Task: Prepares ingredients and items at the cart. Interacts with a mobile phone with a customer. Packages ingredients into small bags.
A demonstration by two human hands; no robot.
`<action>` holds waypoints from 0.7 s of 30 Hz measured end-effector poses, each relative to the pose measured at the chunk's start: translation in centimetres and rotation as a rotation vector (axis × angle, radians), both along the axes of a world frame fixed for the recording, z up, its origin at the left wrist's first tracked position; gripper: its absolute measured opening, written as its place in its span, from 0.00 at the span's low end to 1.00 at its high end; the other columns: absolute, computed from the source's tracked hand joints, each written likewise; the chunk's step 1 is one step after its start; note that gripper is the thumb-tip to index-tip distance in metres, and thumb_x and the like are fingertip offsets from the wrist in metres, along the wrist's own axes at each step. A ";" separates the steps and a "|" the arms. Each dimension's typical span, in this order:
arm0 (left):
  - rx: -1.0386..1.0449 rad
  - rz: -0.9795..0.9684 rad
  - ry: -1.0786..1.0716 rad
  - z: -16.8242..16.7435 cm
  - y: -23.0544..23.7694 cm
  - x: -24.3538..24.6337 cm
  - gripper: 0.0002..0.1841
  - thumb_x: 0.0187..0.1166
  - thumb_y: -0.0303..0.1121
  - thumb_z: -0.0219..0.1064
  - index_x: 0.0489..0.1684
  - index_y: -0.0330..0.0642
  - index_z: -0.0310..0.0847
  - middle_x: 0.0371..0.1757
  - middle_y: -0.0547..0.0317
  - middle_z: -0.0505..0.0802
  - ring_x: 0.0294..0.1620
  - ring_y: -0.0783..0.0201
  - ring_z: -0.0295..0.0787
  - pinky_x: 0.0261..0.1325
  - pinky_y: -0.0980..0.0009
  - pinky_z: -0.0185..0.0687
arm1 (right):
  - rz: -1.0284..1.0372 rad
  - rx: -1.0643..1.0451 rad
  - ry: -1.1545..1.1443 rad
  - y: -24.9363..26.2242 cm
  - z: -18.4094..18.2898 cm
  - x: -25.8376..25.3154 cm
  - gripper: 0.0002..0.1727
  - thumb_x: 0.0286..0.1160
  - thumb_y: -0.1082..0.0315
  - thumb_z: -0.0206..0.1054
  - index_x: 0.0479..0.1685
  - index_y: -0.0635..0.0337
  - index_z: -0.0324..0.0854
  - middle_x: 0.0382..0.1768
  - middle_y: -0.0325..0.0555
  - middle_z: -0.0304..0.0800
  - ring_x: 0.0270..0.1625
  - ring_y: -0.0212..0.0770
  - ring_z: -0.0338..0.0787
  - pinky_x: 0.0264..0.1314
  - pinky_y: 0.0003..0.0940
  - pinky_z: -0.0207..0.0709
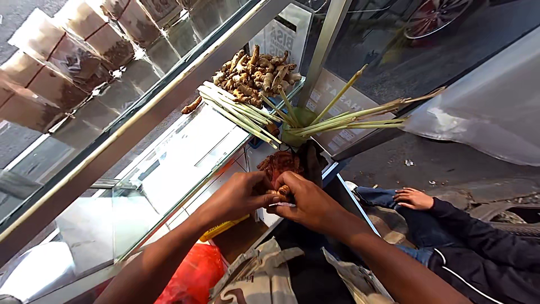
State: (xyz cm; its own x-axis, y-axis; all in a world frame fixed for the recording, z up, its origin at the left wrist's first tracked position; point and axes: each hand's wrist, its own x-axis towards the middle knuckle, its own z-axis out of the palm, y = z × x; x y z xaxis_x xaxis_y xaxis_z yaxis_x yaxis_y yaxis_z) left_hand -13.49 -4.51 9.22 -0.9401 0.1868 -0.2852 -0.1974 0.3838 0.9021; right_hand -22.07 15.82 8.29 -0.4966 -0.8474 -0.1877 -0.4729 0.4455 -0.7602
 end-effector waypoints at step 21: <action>-0.745 0.836 0.006 -8.3 -22.8 -10.3 0.19 0.89 0.40 0.62 0.64 0.32 0.83 0.64 0.32 0.88 0.71 0.37 0.82 0.78 0.38 0.68 | 0.148 -0.044 -0.046 5.0 -4.0 -0.4 0.15 0.86 0.64 0.59 0.64 0.53 0.84 0.64 0.51 0.80 0.58 0.39 0.87 0.59 0.32 0.84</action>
State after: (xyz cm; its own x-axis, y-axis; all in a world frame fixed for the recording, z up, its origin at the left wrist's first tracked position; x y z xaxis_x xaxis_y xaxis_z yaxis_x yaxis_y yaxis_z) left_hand -23.78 -27.33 0.96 -0.6915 -0.7200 -0.0578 -0.6428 0.5768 0.5041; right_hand -22.49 20.86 4.25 -0.3576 -0.9186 -0.1684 -0.4949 0.3393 -0.8000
